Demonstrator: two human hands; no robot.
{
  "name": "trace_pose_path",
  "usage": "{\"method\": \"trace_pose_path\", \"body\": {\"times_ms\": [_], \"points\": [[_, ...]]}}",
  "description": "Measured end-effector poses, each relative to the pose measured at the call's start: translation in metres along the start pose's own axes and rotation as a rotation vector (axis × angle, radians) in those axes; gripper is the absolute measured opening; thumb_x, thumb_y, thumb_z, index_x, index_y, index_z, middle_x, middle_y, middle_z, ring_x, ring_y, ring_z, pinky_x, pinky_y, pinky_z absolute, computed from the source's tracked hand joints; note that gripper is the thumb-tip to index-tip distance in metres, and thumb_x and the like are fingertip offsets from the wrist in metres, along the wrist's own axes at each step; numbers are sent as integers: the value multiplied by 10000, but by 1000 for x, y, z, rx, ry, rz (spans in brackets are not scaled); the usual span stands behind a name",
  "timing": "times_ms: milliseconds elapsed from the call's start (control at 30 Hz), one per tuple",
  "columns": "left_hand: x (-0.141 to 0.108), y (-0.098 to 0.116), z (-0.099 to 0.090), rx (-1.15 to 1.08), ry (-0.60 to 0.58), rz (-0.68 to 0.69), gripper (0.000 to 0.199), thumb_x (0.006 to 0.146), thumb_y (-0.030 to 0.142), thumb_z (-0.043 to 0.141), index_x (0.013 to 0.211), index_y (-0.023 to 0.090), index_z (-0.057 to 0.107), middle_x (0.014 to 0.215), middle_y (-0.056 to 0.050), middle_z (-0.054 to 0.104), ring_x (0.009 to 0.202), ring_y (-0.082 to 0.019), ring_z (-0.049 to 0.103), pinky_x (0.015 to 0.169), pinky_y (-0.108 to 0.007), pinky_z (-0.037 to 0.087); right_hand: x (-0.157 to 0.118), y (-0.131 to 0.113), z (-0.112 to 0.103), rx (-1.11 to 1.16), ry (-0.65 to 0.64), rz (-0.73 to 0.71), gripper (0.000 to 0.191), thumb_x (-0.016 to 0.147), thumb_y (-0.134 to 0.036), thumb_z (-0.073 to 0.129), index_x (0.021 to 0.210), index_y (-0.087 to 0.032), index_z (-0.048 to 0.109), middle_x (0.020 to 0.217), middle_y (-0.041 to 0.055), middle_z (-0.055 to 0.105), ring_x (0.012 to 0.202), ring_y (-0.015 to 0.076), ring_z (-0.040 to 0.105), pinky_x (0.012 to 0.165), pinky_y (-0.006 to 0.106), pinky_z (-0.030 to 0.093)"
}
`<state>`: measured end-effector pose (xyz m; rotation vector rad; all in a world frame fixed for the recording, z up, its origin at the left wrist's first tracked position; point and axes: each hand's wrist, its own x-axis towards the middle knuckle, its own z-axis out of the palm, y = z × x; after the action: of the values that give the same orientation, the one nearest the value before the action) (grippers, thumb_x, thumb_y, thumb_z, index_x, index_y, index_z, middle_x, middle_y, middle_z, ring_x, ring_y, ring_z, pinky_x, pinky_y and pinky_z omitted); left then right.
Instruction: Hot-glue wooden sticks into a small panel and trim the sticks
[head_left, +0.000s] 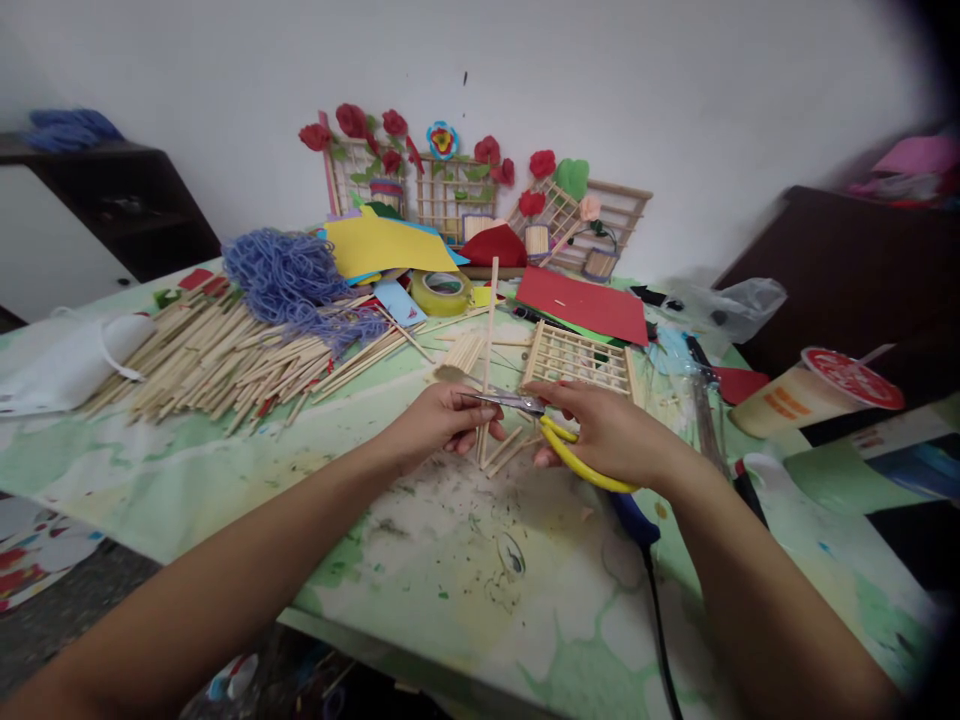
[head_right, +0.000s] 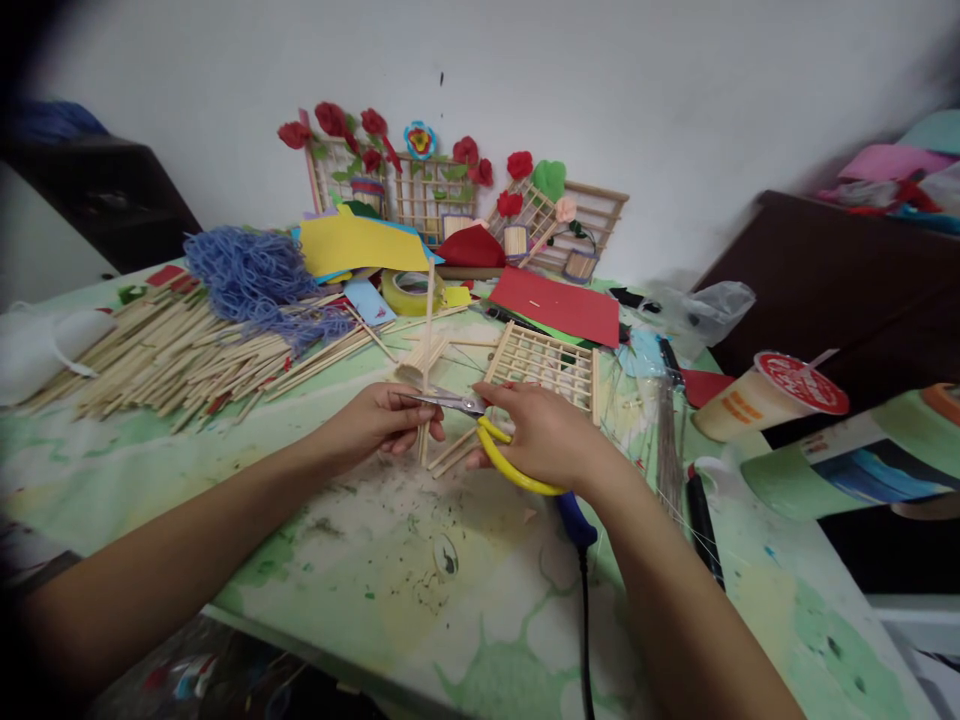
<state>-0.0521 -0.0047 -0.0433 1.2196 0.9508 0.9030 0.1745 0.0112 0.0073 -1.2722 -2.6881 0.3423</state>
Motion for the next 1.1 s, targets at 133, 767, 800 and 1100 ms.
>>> {"method": "trace_pose_path", "body": {"times_ms": [133, 767, 800, 1100], "points": [[1, 4, 1, 134, 34, 5, 192, 782, 293, 614, 769, 110, 670, 623, -34, 668, 398, -42, 458, 399, -170, 330, 0, 2, 1, -20, 1, -11, 701, 728, -589, 619, 1331, -256, 491, 1196, 109, 616, 1080, 298, 563, 863, 392, 446], [7, -6, 1, 116, 71, -54, 167, 786, 278, 634, 777, 111, 640, 715, -40, 686, 515, -76, 604, 517, -184, 480, -1, 11, -2, -52, -38, 1, 749, 723, -653, 584, 1352, -263, 462, 1197, 81, 631, 1053, 293, 583, 859, 375, 436], [6, -6, 1, 109, 63, -45, 169, 780, 280, 638, 788, 111, 641, 716, -40, 685, 513, -72, 597, 515, -182, 476, -1, 9, -2, -46, -45, -5, 742, 729, -648, 580, 1354, -268, 459, 1204, 75, 630, 1054, 292, 583, 862, 377, 433], [3, -8, 1, 80, -9, -14, 179, 761, 279, 651, 839, 127, 601, 694, -26, 677, 502, -85, 595, 496, -192, 471, -2, 4, -2, -16, -65, 10, 726, 731, -623, 591, 1358, -283, 455, 1226, 70, 622, 1059, 293, 582, 841, 385, 442]]}}
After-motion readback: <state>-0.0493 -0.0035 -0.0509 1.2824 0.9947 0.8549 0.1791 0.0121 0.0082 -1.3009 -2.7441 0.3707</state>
